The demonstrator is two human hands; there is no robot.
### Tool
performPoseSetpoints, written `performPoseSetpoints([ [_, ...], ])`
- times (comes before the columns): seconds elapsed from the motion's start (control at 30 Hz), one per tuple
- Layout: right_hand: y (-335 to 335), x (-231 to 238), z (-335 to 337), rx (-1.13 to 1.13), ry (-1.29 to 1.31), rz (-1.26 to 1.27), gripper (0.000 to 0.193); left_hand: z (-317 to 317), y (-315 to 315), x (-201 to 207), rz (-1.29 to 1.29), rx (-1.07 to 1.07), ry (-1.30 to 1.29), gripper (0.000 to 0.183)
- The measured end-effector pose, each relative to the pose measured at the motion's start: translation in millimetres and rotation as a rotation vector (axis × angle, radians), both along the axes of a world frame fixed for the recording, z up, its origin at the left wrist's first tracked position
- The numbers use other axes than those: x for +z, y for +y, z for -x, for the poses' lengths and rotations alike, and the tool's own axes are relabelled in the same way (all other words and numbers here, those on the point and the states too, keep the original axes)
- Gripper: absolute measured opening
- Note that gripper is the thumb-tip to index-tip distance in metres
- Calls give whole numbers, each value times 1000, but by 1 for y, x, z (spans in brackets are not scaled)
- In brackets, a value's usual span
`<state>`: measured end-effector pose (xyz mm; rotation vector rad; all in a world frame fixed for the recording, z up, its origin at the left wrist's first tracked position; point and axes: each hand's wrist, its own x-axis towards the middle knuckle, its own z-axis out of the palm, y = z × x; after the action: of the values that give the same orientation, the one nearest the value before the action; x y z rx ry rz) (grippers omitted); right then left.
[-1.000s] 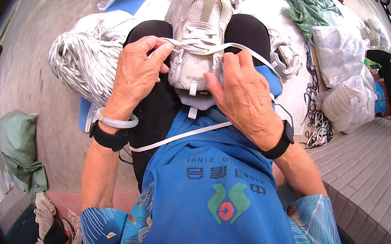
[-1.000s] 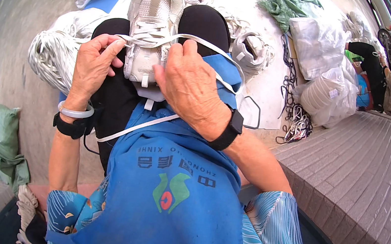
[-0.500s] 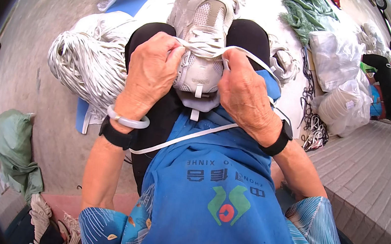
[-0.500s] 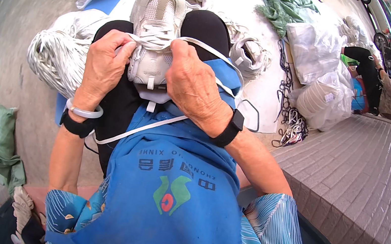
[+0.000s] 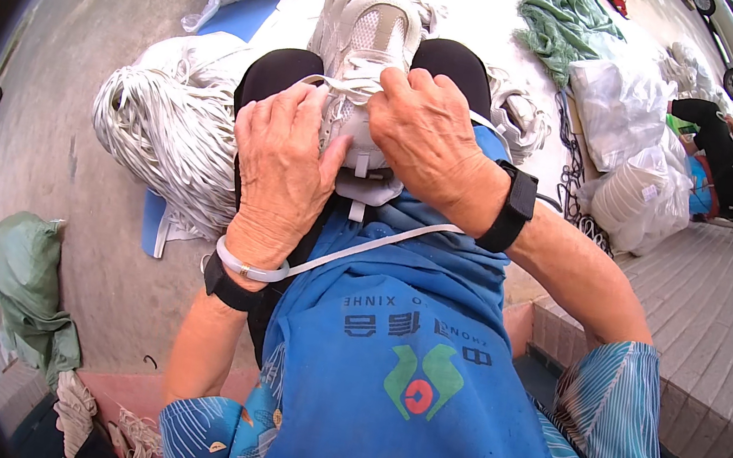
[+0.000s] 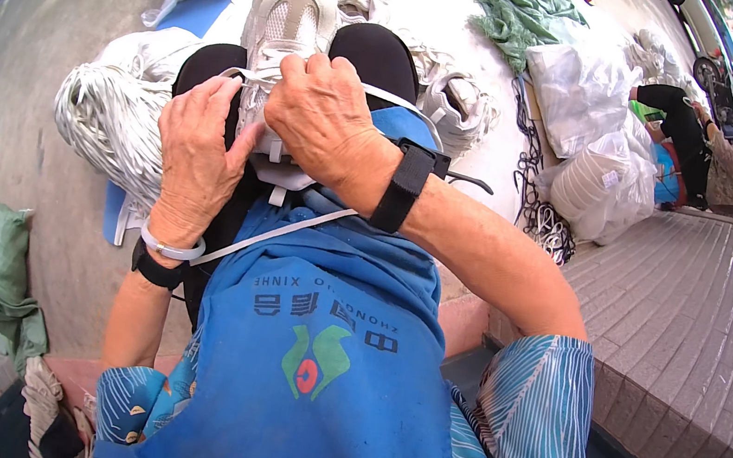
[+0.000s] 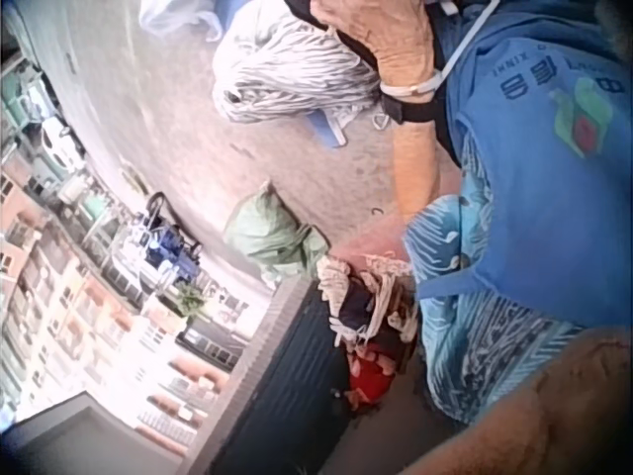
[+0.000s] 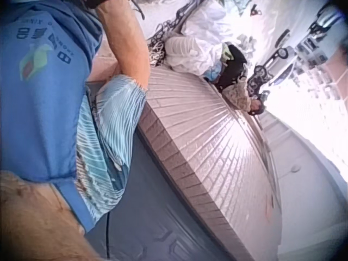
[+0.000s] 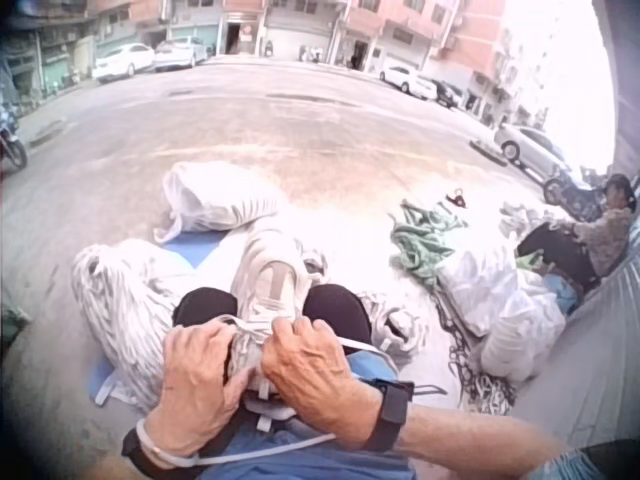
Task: Lacing a white sneaker.
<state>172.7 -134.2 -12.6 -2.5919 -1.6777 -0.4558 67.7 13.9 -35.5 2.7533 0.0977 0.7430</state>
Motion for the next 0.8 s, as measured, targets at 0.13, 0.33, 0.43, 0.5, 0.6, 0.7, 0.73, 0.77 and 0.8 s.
performPoseSetpoints([
  [0.13, 3, 17, 15, 176, 299, -257, 14, 1, 3, -6, -35, 53, 15, 49],
  [0.33, 0, 13, 52, 280, 893, -466, 11, -7, 13, -11, -6, -27, 13, 39],
  [0.43, -4, -5, 29, -49, 877, -546, 7, -14, 15, -9, 20, -54, -5, 30],
  [0.5, -2, -15, 24, -77, 706, -461, 9, -19, 19, -6, 72, -81, 34, 26],
  [0.6, 10, -24, 29, -129, 510, -403, 11, -25, 28, -1, 222, -120, 100, 21],
  [0.7, 23, -28, 31, -194, 446, -380, 11, -25, 36, 1, 360, -121, 157, 16],
  [0.73, 26, -29, 31, -202, 429, -409, 12, -25, 38, 1, 402, -118, 161, 14],
  [0.77, 29, -29, 31, -221, 398, -445, 12, -26, 39, 0, 408, -118, 169, 14],
  [0.8, 31, -30, 30, -213, 413, -430, 12, -26, 40, -1, 404, -131, 164, 15],
])
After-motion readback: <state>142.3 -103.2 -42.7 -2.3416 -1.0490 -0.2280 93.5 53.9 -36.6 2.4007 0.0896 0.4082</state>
